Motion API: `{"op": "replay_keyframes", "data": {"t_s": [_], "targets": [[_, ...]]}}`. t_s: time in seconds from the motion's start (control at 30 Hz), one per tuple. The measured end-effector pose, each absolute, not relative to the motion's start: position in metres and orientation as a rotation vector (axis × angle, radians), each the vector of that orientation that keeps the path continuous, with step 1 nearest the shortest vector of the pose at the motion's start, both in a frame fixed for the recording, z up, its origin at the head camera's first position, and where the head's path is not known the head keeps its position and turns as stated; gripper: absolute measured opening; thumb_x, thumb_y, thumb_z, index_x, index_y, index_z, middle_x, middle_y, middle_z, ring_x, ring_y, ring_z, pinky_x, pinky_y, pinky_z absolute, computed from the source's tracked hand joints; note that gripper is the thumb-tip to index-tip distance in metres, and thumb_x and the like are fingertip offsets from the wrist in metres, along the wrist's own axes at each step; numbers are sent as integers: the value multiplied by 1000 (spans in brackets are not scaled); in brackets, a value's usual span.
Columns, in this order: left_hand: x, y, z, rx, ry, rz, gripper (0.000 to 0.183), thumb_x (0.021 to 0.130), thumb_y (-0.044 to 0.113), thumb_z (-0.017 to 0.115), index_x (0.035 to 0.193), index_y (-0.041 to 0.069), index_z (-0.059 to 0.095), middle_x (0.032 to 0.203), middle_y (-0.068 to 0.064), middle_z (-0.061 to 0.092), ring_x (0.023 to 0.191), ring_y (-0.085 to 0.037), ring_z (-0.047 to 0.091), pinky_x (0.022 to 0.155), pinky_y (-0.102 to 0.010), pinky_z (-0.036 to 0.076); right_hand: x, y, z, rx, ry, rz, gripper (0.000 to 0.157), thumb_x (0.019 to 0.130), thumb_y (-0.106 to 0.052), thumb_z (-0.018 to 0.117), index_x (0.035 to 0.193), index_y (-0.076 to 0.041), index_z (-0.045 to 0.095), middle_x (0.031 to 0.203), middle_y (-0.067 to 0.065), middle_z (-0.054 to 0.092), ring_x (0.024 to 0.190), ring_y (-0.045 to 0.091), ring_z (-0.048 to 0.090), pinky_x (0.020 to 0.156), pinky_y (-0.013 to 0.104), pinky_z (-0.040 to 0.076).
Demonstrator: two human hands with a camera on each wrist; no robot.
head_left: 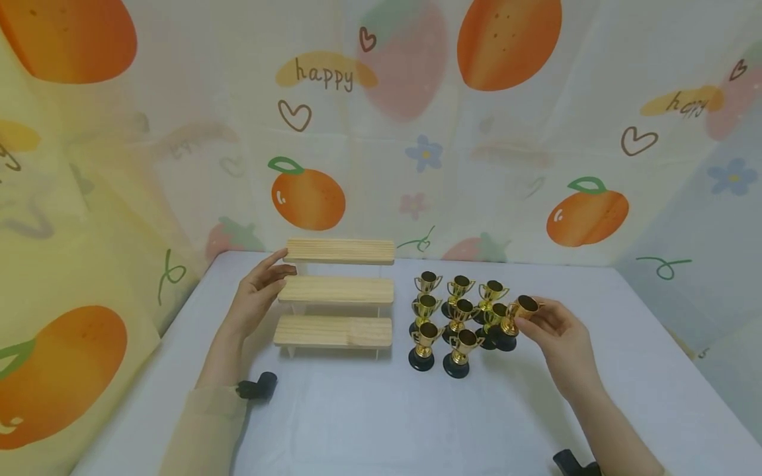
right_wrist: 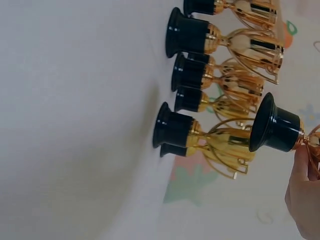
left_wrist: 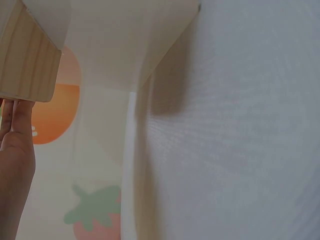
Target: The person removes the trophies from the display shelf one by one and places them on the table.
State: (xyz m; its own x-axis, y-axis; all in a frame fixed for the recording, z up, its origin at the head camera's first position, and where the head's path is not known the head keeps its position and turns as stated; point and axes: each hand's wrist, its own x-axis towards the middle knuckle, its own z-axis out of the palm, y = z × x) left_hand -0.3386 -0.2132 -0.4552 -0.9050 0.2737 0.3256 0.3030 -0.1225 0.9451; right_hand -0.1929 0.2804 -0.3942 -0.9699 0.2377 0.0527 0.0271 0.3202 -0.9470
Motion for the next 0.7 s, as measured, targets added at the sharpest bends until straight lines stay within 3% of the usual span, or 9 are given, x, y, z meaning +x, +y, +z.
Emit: {"op": "replay_keyframes", "data": {"t_s": [0.37,0.5,0.7], "targets": [[-337,-214,-456,-683,-2080,-2221,55,101,3,49,153,18,37,117,12,65,115,-5,53,97,-13,41,-188,282,-420,-184,-2261,1915,34,89,-16,74,119,-17,59,100,-23,67,96,-7,64,85,8,49],[-337,-213,-456,-670,-2083,-2217,55,101,2,49,153,17,37,117,12,65,116,-5,54,97,-13,41,-190,282,-426,-204,-2296,1896,31,89,-17,74,116,-21,60,98,-25,67,95,-9,63,85,8,49],[-337,-212,-457,-681,-2066,-2222,55,101,2,50,153,17,38,117,11,65,115,-5,54,94,-12,42,-191,283,-434,-224,-2356,1884,32,90,-18,73,118,-16,58,99,-26,65,96,-8,62,86,8,49]]}}
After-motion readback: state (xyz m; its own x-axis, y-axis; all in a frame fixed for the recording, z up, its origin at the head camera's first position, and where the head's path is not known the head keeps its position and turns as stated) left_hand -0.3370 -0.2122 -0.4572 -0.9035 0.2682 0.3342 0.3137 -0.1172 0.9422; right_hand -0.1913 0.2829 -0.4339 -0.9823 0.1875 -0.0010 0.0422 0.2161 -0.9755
